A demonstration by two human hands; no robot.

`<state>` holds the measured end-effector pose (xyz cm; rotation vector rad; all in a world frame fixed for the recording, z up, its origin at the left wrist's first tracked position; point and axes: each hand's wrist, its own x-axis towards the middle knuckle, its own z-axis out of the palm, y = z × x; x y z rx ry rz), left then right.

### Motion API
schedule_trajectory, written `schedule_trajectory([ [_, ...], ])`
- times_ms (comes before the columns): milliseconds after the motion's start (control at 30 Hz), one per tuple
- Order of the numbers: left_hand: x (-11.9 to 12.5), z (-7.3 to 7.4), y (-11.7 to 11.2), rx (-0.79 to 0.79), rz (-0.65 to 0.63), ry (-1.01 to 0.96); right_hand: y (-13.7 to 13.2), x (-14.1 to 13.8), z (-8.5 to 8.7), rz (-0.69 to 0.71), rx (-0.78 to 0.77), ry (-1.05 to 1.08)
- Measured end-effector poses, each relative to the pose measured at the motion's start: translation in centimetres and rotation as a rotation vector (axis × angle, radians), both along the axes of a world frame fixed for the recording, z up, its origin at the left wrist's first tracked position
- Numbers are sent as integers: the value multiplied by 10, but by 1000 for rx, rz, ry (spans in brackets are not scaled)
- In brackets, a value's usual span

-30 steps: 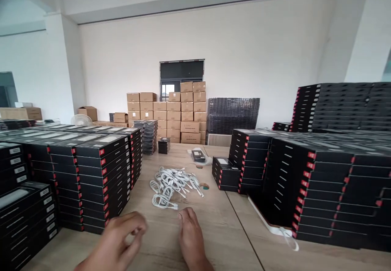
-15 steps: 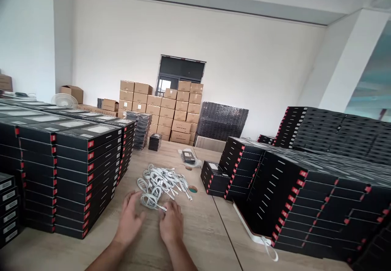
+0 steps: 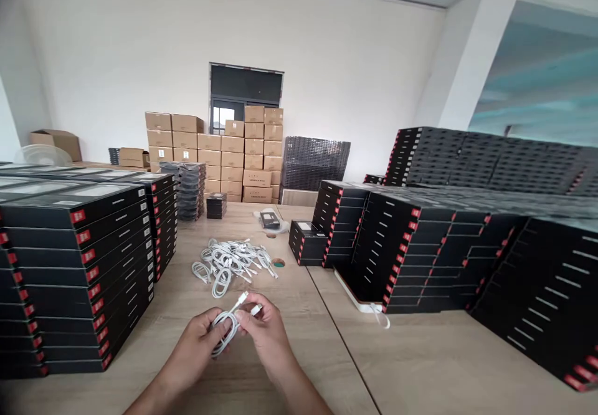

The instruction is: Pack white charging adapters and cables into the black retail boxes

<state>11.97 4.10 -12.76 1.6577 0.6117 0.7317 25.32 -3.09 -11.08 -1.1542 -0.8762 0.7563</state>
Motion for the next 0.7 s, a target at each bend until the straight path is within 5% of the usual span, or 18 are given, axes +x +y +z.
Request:
schedule_trajectory([
  [200, -1, 9, -9, -434, -106, -218, -8, 3, 9, 13, 43, -13],
  [367, -3, 6, -12, -424, -148, -218, -9, -2, 13, 85, 33, -87],
  [700, -9, 13, -13, -472, -308, -199, -5, 6, 11, -133, 123, -118],
])
